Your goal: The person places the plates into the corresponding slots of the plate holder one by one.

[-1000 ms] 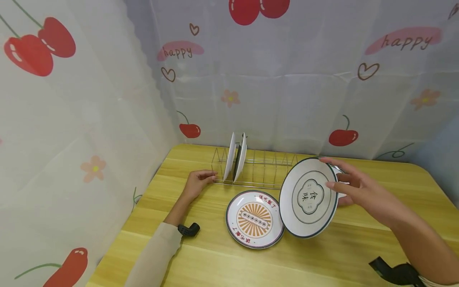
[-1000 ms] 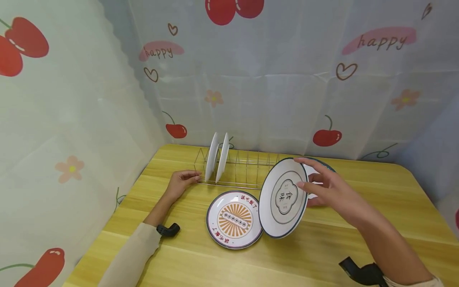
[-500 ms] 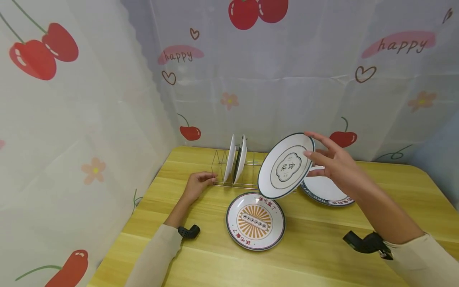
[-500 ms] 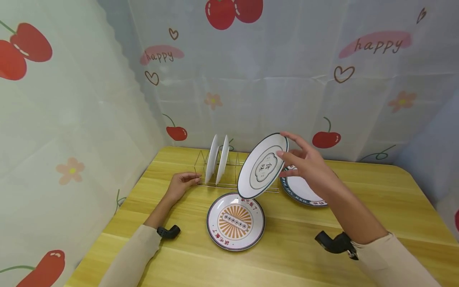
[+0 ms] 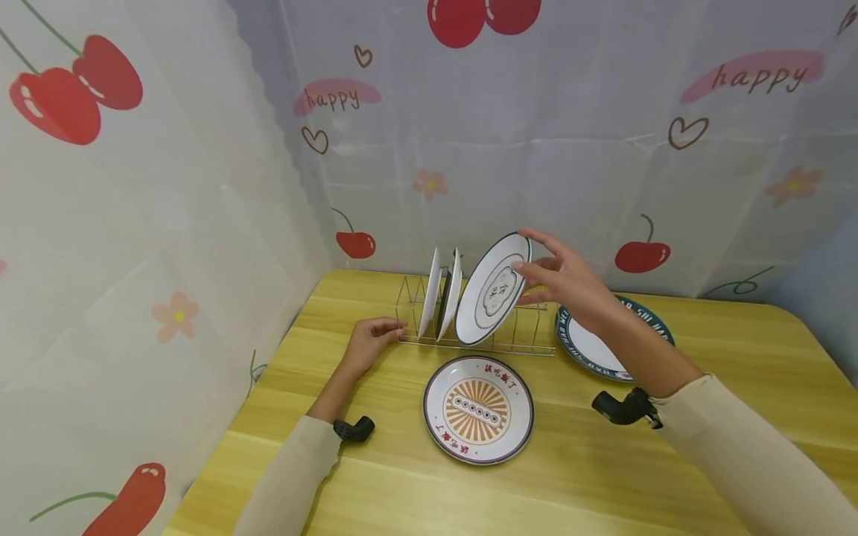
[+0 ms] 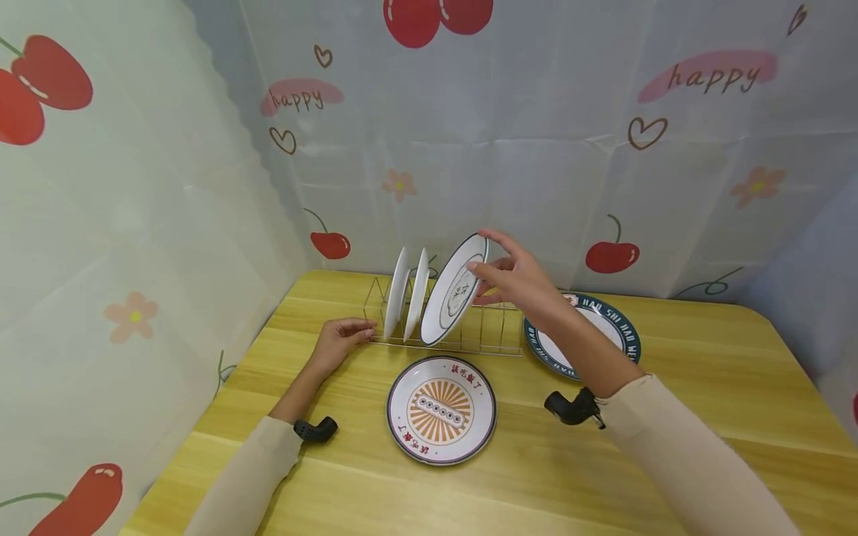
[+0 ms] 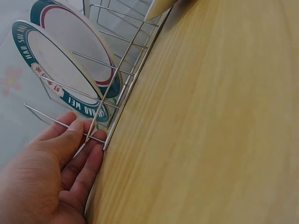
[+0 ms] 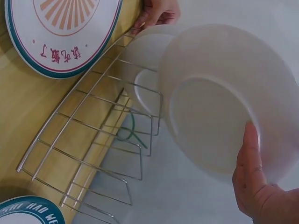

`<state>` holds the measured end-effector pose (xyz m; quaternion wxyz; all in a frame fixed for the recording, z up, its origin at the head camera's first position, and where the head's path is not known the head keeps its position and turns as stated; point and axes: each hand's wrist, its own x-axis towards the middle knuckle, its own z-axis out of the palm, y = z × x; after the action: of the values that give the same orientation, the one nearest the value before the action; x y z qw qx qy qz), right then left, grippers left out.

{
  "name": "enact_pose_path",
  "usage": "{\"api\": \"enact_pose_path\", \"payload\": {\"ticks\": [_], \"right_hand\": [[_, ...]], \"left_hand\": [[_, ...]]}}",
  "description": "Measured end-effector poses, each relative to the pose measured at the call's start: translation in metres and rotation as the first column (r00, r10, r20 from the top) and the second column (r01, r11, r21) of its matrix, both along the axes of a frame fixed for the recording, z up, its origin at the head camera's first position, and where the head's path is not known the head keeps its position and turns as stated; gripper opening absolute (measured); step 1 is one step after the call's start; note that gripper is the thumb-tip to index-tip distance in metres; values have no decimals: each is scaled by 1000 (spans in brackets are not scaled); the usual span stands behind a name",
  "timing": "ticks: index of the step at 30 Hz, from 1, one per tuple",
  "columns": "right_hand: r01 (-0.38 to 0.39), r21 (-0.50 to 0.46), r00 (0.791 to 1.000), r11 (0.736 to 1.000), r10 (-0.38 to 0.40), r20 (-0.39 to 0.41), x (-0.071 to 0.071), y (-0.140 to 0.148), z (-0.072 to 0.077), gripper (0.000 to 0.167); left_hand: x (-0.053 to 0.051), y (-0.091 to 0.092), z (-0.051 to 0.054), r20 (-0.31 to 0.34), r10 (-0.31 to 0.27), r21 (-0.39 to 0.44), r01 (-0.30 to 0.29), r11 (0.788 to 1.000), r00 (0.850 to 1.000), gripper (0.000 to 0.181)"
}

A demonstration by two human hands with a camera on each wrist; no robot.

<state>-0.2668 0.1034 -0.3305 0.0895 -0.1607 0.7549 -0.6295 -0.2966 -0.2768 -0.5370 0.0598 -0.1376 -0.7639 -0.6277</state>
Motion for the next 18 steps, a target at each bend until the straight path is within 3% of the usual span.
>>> {"api": "enact_pose_path", "payload": {"ticks": [18], "right_hand": [[-74,83,997,994,71,35,-44,-39,12,67]], "left_hand": [[1,1,3,6,-32,43,32,999,999,21]]}}
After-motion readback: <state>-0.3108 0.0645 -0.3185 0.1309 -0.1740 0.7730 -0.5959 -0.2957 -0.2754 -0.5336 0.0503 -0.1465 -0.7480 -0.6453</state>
